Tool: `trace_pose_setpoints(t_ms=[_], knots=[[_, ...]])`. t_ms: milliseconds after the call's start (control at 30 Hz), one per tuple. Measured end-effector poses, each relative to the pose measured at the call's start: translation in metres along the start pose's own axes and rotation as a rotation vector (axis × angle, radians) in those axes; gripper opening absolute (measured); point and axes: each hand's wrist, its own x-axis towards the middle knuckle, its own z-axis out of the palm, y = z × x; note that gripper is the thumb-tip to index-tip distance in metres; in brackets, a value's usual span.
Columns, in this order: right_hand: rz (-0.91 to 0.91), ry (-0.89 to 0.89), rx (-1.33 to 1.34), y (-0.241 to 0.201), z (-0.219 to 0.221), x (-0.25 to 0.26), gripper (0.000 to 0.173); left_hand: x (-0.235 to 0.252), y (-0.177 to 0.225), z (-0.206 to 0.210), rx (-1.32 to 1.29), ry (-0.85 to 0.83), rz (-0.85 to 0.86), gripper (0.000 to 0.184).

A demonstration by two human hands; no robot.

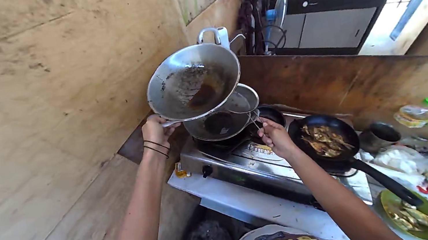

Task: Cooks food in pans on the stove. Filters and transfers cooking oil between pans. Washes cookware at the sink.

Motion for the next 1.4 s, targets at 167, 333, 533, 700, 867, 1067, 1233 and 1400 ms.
trace_pose_setpoints(t_ms=[167,333,533,700,867,1067,1233,1400], knots=[[0.026,0.010,-0.025,0.000,0.000,-0.001,0.038,-0.002,-0.006,-0.004,0.001,0.003,-0.008,0.017],[0.008,0.000,-0.102,0.001,0.007,-0.006,0.039,-0.002,-0.006,-0.005,0.014,0.015,-0.013,0.018],[-0.019,-0.017,-0.163,0.001,0.010,-0.009,0.040,-0.007,-0.005,-0.005,0.030,0.030,-0.003,0.019],[-0.066,0.009,-0.108,-0.003,0.011,-0.008,0.040,-0.012,-0.007,-0.010,0.014,0.022,-0.008,0.016],[-0.143,0.080,-0.044,-0.003,0.006,-0.002,0.041,-0.018,-0.012,-0.019,-0.008,0.021,-0.019,0.018],[-0.227,0.317,0.053,0.029,-0.011,-0.002,0.042,-0.029,-0.025,-0.041,0.005,0.040,0.009,0.022],[-0.240,0.437,0.010,0.069,-0.018,-0.006,0.044,-0.048,-0.052,-0.080,0.025,0.057,0.040,0.019],[-0.171,0.413,-0.057,0.101,-0.027,0.002,0.046,-0.052,-0.113,-0.156,-0.082,-0.094,0.124,0.026]])
